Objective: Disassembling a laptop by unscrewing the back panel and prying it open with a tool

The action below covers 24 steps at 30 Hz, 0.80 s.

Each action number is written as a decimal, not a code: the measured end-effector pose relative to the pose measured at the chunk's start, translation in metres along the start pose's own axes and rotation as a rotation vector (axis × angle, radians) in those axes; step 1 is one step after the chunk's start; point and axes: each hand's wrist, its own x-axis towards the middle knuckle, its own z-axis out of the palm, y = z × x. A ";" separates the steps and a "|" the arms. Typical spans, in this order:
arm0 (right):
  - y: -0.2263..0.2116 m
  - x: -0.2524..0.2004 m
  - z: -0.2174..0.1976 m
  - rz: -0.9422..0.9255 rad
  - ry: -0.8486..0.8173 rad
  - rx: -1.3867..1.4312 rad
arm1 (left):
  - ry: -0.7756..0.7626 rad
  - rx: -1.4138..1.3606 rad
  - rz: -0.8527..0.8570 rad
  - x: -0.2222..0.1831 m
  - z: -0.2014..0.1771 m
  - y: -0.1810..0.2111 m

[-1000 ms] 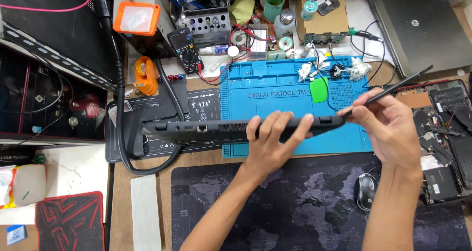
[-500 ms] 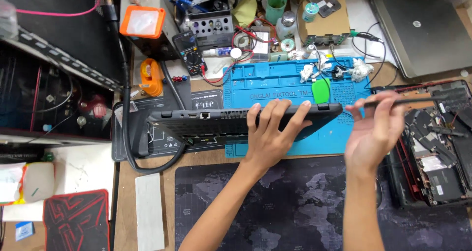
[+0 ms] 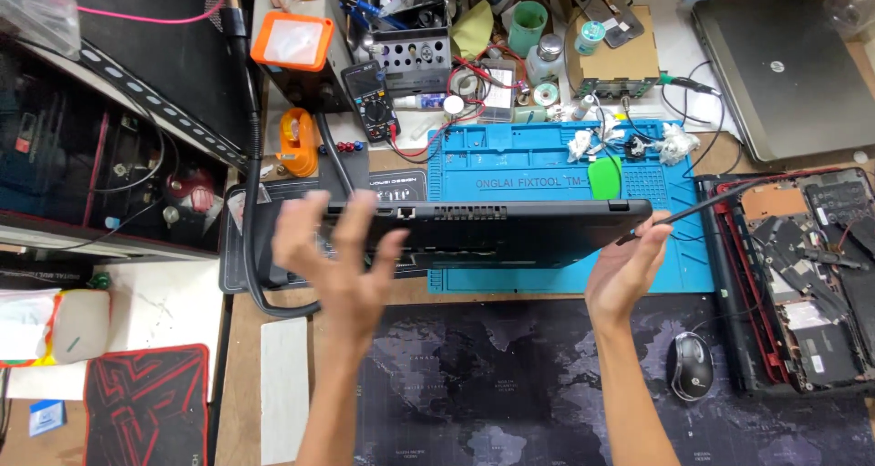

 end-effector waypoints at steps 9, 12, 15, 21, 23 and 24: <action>0.016 0.006 -0.004 -0.198 -0.031 -0.116 | -0.199 -0.643 -0.645 -0.043 0.006 -0.057; -0.019 0.011 0.029 -0.227 -0.048 -0.175 | -0.189 -0.661 -0.688 -0.034 0.013 -0.058; 0.013 0.034 -0.003 -0.231 -0.038 -0.283 | -0.188 -0.652 -0.737 -0.029 0.018 -0.058; 0.002 0.033 -0.020 -0.061 -0.043 -0.465 | -0.260 -0.578 -0.845 -0.032 0.018 -0.053; 0.005 0.032 -0.025 -0.010 -0.055 -0.532 | -0.287 -0.597 -0.888 -0.046 0.028 -0.059; 0.006 0.031 -0.028 0.042 -0.067 -0.601 | -0.315 -0.616 -0.933 -0.053 0.034 -0.062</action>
